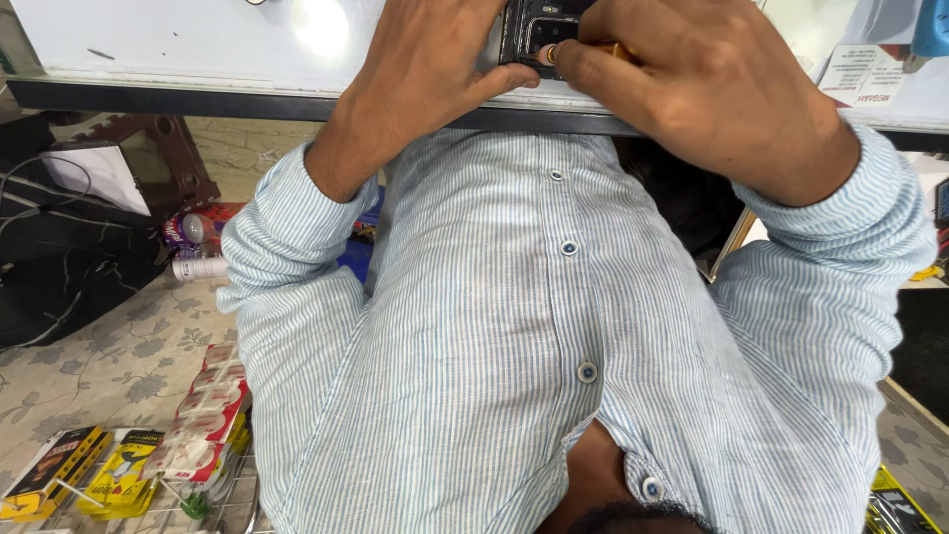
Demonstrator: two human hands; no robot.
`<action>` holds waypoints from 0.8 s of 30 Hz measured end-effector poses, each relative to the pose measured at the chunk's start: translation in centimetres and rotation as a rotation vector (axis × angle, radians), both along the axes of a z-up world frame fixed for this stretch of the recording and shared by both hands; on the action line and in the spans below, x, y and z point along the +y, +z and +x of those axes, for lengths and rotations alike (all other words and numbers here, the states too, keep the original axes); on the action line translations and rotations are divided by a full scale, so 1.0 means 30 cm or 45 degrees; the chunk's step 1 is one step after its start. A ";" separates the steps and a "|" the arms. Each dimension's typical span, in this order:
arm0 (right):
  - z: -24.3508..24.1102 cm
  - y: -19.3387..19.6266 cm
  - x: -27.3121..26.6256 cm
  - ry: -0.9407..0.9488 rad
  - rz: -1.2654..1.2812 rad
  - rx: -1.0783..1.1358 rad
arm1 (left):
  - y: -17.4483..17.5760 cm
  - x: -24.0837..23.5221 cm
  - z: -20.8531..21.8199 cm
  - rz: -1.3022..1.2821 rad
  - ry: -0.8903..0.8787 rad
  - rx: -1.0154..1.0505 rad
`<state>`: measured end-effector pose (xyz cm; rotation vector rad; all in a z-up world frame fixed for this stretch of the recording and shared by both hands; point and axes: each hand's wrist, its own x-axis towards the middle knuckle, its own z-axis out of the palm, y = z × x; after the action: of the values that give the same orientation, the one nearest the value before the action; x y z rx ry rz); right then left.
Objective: The person uses a small screwdriver to remove screws from a disassembled mobile phone chassis on a glass workbench. They lift and reposition the phone body, continue unscrewing, and handle the device with both hands while tools and parts remain on the table.
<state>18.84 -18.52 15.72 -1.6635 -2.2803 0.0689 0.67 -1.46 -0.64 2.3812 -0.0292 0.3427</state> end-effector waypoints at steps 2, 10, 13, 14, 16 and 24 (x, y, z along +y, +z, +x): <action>-0.009 0.016 0.016 0.019 -0.013 -0.131 | -0.003 0.000 0.000 0.003 0.007 -0.027; -0.064 0.016 0.104 0.125 -0.250 -0.540 | -0.038 0.005 0.007 0.039 0.078 -0.155; -0.071 -0.013 0.125 0.200 -0.256 -0.563 | -0.046 -0.002 0.011 0.049 0.075 -0.039; -0.068 -0.016 0.124 0.215 -0.229 -0.551 | -0.048 -0.008 0.015 0.033 0.073 -0.051; -0.064 -0.016 0.116 0.235 -0.175 -0.539 | -0.051 -0.021 0.023 0.004 0.067 -0.075; -0.014 -0.023 0.085 0.245 -0.249 -0.521 | -0.067 -0.038 0.051 -0.061 -0.013 -0.080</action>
<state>18.41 -15.98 15.02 -1.6684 -2.8178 -0.0066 2.22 -2.59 -2.64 2.3216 -0.0620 0.4090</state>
